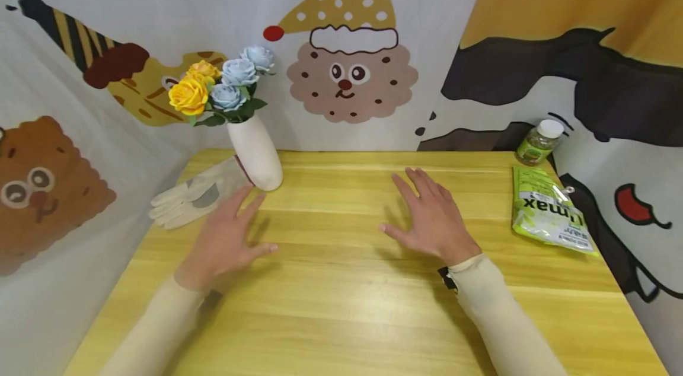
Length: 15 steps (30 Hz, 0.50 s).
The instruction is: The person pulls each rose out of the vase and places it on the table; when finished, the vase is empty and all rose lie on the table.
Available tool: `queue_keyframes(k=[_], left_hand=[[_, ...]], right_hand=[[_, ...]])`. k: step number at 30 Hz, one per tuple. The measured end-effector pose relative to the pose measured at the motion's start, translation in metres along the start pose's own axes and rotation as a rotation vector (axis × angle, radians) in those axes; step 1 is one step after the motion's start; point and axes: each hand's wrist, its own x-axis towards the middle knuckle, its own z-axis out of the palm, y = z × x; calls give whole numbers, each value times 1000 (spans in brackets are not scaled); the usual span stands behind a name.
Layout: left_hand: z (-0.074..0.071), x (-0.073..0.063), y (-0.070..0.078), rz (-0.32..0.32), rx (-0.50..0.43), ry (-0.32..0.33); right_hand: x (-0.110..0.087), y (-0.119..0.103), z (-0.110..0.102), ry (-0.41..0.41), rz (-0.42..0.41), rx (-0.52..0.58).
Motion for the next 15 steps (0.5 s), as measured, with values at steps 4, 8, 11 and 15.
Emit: queue_keyframes(k=[4,8,11,15], left_hand=[[-1,2,-2,23,-38,41],[-1,6,-7,45,-59,104],[-1,9,-11,66,-78,166],[0,15,-19,73,-126,246]], right_hand=[[9,-5,-3,74,-27,42],[22,-15,-4,112,-42,83],[32,-25,-3,127,-61,111],[46,-40,-1,134,-90,154]])
